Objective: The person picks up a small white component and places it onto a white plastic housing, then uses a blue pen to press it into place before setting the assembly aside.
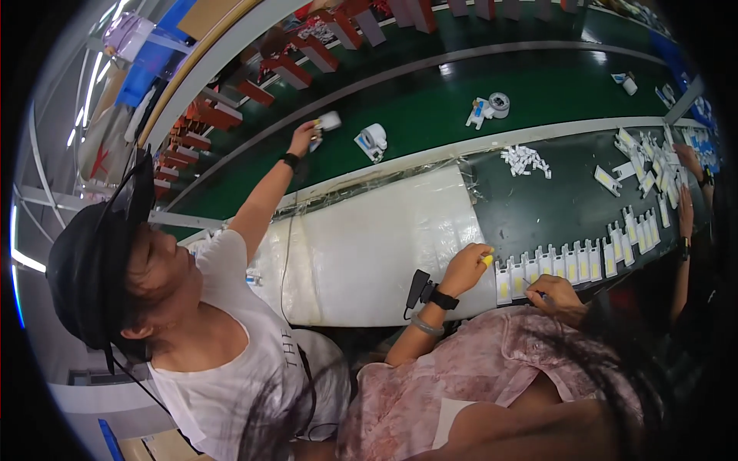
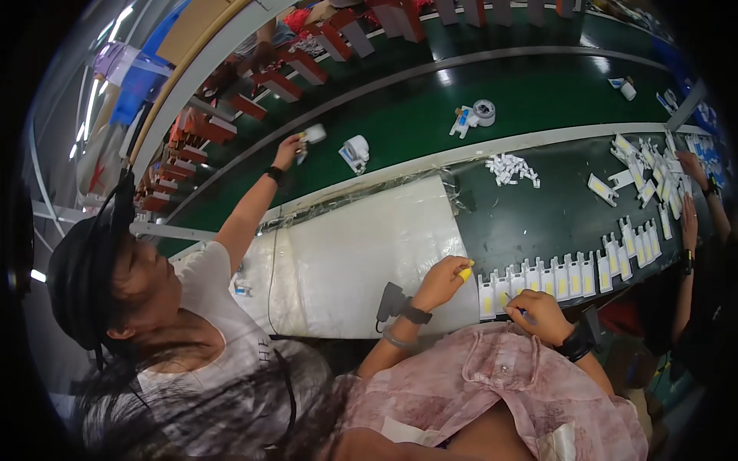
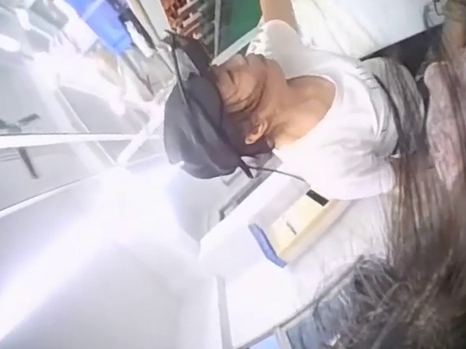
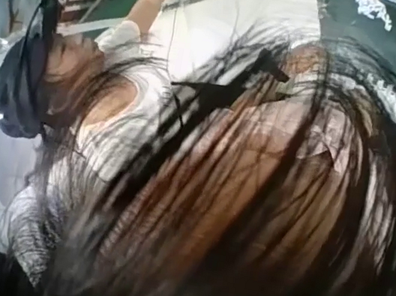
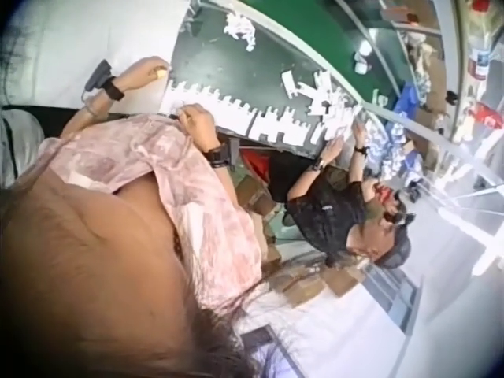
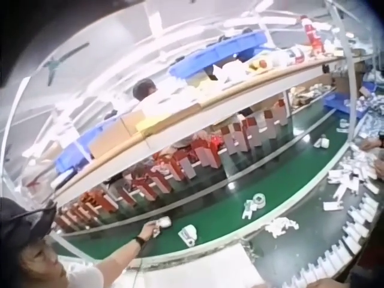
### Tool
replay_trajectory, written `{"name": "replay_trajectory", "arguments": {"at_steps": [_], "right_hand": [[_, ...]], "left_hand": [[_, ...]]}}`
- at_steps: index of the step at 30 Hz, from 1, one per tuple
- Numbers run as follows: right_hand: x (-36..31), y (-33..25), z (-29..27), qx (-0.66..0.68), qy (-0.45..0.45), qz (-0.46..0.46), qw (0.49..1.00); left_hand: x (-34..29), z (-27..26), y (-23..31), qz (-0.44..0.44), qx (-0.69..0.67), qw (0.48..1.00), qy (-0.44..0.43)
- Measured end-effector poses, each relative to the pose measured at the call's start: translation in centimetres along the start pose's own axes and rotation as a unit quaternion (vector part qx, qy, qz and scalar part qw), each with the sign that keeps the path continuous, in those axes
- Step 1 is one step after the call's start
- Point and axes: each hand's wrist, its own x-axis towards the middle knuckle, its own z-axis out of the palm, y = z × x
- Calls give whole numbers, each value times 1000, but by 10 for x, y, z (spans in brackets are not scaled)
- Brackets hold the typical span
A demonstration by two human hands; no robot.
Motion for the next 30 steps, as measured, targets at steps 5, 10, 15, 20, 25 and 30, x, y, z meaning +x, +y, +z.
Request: {"name": "replay_trajectory", "arguments": {"at_steps": [5, 10, 15, 20, 25, 30], "right_hand": [[1, 0, -6, -41, -2, 13, 999], [1, 11, -7, -42, -2, 12, 999], [1, 18, -6, -56, 5, 31, 998], [2, 20, -6, -56, -9, 6, 998], [-9, 26, -2, -43, 18, 10, 999], [-26, 29, 2, -43, 44, 72, 995]], "left_hand": [[16, 1, -11, 15, -9, 1000, -10], [26, 5, -8, 14, -17, 999, -29], [29, 10, -7, -2, -15, 999, -42], [20, 5, -1, 0, -5, 999, -33], [24, 5, 5, 3, 16, 998, -58], [46, 20, -14, 22, -20, 996, -82]]}}
